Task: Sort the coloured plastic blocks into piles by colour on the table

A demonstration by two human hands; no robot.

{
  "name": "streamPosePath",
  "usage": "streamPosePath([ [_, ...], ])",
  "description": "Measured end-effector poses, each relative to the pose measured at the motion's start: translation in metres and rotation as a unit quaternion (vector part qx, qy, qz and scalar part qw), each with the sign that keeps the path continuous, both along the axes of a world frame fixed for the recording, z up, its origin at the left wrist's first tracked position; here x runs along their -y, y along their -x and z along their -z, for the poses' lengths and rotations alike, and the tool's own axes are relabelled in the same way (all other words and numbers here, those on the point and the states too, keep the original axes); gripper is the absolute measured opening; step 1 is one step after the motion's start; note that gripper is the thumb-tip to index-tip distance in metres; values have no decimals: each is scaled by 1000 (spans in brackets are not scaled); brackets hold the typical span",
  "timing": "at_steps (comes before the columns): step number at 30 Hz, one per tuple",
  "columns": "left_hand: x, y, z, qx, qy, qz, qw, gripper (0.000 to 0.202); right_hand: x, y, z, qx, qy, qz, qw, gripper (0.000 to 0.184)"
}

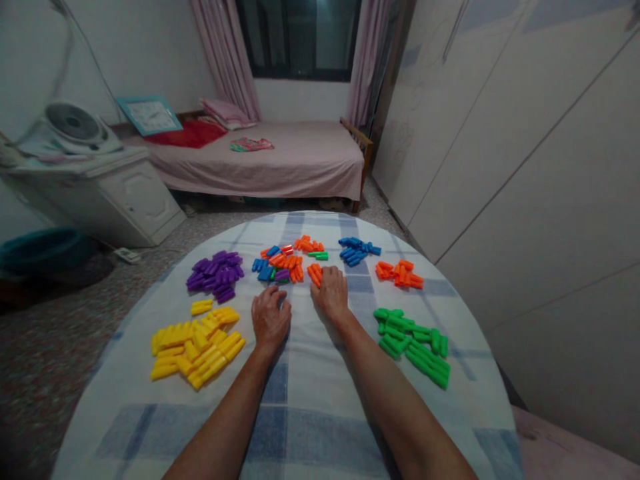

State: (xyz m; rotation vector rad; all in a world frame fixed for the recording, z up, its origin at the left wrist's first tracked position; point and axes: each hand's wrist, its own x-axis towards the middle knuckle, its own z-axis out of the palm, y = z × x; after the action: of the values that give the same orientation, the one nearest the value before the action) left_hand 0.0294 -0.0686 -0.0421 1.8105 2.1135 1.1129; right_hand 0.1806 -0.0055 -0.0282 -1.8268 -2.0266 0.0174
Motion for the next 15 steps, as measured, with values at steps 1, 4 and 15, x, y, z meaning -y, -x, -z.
streamPosePath([
  [1,0,0,0,2,-3,-1,1000,24,2,-3,3,-12,-6,1,1000,30],
  [4,-2,1,2,16,-19,-2,1000,25,7,-9,8,-64,-16,-10,998,28],
  [15,-2,-2,3,-3,-36,136,990,50,25,-19,7,-200,20,-226,953,44],
])
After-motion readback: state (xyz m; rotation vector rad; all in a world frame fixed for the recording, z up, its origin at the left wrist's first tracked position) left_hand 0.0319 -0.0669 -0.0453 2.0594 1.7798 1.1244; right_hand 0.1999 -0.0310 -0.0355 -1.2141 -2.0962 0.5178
